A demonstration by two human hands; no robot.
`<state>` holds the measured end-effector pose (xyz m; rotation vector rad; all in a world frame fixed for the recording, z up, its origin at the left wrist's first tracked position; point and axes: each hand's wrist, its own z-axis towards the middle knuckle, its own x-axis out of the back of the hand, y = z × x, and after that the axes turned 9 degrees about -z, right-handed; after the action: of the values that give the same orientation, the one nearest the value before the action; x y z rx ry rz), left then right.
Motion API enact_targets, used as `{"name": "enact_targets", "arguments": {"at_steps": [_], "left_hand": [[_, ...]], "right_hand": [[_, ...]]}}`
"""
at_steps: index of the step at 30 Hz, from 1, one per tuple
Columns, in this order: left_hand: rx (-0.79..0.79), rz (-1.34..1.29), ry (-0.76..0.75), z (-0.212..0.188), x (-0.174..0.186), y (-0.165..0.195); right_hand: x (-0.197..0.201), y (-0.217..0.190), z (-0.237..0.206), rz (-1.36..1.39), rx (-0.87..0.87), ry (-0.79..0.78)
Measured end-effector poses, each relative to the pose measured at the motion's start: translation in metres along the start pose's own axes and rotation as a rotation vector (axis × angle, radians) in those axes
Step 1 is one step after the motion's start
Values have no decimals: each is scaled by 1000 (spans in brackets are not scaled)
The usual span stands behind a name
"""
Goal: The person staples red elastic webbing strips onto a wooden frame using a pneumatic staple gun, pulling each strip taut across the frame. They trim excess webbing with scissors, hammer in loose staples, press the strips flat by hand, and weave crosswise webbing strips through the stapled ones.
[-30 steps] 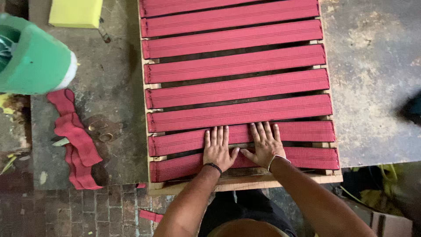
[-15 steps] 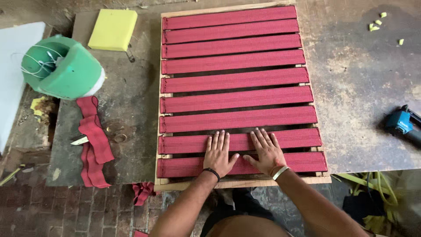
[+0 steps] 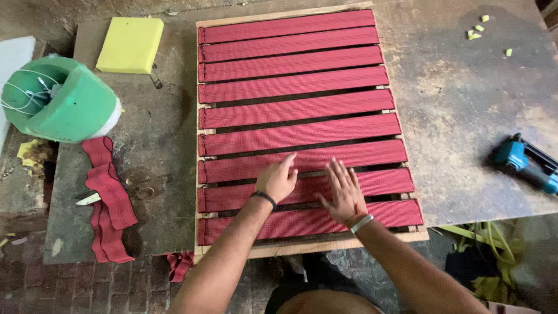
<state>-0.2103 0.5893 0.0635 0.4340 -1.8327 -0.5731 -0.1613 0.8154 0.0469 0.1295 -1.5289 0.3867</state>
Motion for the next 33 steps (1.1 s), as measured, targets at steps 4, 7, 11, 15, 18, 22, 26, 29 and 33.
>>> {"name": "enact_targets", "arguments": {"at_steps": [4,7,11,15,18,22,26,29,33], "left_hand": [[-115,186,142,61,17,-1],[2,207,194,103,21,-6],[-32,254,239,129,1,-25],[-13,345,254,132,-22,-42],[5,312,233,136,-24,-46],[80,303,116,148,-19,-47],[195,281,-124,166,-17,-51],[268,283,-280,176,-15,-51],[312,282,-345,180,-8,-45]], "right_hand": [[6,8,70,-117,-63,-79],[7,13,110,-66,-51,-50],[-11,23,161,-165,7,-74],[-30,24,185,-234,35,-161],[-33,19,191,-292,13,-251],[-32,14,204,-328,-10,-397],[-35,16,220,-354,7,-545],[-37,19,224,-349,7,-634],[-38,20,226,-311,-1,-671]]}}
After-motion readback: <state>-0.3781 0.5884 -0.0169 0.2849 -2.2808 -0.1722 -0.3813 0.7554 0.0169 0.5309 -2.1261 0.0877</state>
